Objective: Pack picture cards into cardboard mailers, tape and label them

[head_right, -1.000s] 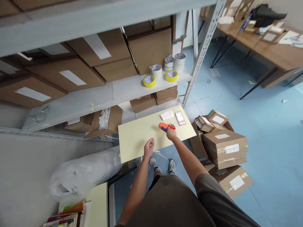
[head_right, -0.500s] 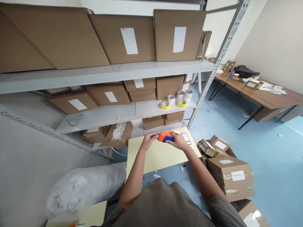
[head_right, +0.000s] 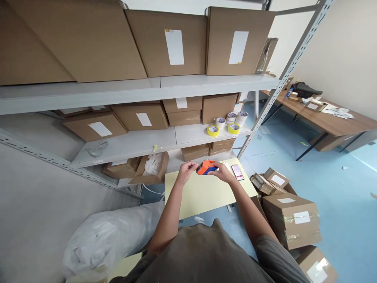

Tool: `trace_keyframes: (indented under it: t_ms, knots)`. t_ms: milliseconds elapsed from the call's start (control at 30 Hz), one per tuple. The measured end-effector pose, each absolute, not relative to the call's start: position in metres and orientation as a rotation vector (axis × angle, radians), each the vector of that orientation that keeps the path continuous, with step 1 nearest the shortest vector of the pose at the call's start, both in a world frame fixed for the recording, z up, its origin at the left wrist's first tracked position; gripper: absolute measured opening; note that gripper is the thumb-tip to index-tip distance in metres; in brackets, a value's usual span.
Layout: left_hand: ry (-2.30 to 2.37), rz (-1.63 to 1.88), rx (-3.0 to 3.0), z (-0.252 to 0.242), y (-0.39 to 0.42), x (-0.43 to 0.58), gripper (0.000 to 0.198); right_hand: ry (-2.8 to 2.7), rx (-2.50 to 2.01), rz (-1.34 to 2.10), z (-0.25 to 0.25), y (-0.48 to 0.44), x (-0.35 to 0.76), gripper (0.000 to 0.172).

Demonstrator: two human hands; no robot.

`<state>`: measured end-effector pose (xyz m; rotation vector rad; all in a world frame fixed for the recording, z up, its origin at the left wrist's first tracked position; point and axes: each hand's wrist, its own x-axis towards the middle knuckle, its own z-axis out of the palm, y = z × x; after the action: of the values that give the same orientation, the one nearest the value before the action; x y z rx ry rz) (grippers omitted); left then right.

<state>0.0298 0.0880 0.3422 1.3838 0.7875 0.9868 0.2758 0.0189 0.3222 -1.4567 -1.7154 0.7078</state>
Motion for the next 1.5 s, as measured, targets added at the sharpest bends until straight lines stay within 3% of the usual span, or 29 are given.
trace_keyframes:
  t_ms: [333,667,867,1000,1333,1500]
  knots:
    - [0.806,0.968,1.376,0.345,0.095,0.007,0.041,-1.633,-1.384,0.838,0.317,0.027,0.252,0.044]
    - [0.798,0.953,1.15,0.339,0.1,-0.003,0.07,-1.651,-1.417,0.8,0.327,0.024,0.242,0.045]
    - [0.948,1.022,1.415,0.343,0.097,-0.01,0.041,-1.666,-1.488,0.797,0.333,0.021,0.238,0.041]
    - [1.039,1.198,1.591,0.341,0.086,-0.009,0.032,-1.69,-1.526,0.818,0.334,0.022,0.236,0.04]
    - [1.15,1.353,1.63,0.338,0.08,-0.014,0.031,-1.777,-1.539,0.774,0.337,0.03,0.236,0.04]
    - [1.156,1.333,1.655,0.328,0.083,-0.002,0.039,-1.81,-1.567,0.437,0.317,0.04,0.246,0.043]
